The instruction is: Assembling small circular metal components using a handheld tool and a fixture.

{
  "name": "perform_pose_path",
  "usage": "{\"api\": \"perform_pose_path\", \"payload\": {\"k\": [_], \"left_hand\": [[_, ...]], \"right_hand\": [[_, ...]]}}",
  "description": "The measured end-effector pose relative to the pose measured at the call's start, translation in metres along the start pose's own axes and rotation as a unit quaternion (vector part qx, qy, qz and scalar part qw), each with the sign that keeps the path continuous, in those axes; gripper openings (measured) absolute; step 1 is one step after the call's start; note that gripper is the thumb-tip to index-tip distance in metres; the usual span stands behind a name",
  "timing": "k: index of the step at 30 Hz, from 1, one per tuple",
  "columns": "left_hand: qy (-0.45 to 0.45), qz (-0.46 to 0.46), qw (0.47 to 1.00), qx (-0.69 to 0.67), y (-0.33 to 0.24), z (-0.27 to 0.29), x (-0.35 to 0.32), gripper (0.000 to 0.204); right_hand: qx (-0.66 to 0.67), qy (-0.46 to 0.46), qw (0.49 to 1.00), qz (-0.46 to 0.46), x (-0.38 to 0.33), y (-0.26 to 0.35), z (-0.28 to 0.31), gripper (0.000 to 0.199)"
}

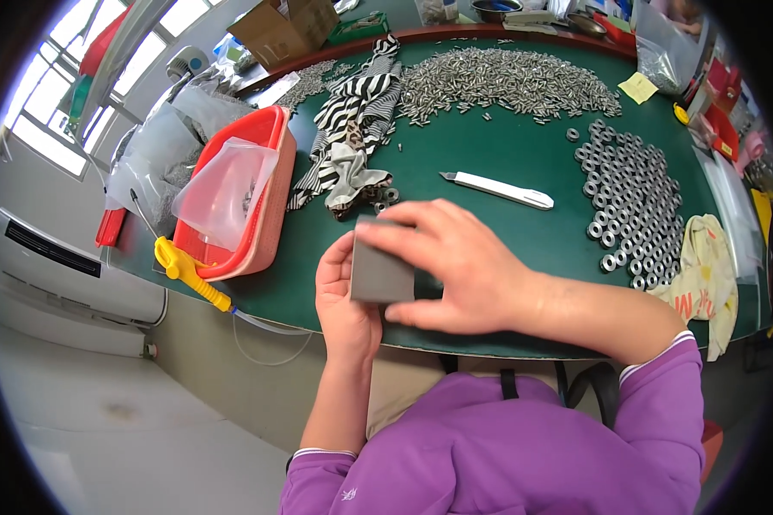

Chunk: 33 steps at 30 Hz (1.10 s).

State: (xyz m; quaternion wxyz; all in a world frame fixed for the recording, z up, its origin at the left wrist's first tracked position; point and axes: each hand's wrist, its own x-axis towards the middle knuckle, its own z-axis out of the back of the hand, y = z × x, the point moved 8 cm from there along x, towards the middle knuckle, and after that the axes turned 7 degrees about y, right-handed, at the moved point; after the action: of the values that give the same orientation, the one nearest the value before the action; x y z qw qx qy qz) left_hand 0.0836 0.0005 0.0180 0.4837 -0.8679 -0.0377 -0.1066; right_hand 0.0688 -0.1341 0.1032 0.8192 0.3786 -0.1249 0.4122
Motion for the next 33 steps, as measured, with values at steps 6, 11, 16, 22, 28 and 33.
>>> {"api": "perform_pose_path", "payload": {"k": [6,11,16,22,28,33], "left_hand": [[0.025,0.0,1.0,0.016,-0.006,-0.01,-0.003,0.056],[0.002,0.013,1.0,0.001,-0.003,-0.002,-0.005,0.05],[0.044,-0.008,0.998,0.032,-0.006,-0.01,-0.001,0.06],[0.014,0.016,1.0,0.019,0.001,0.003,-0.002,0.044],[0.05,0.007,0.999,0.018,-0.003,-0.006,0.001,0.063],[0.037,0.004,0.999,-0.002,-0.002,-0.006,0.001,0.065]], "right_hand": [[-0.028,-0.047,0.998,-0.032,0.011,-0.02,0.012,0.068],[0.011,0.021,1.0,0.015,0.002,0.008,-0.006,0.071],[-0.041,-0.079,0.991,-0.097,0.007,-0.051,0.024,0.066],[0.037,0.039,0.997,0.055,0.002,0.021,-0.011,0.068],[0.011,-0.08,0.995,-0.065,0.008,-0.041,0.013,0.062],[0.007,-0.083,0.996,-0.042,0.004,-0.034,0.013,0.064]]}}
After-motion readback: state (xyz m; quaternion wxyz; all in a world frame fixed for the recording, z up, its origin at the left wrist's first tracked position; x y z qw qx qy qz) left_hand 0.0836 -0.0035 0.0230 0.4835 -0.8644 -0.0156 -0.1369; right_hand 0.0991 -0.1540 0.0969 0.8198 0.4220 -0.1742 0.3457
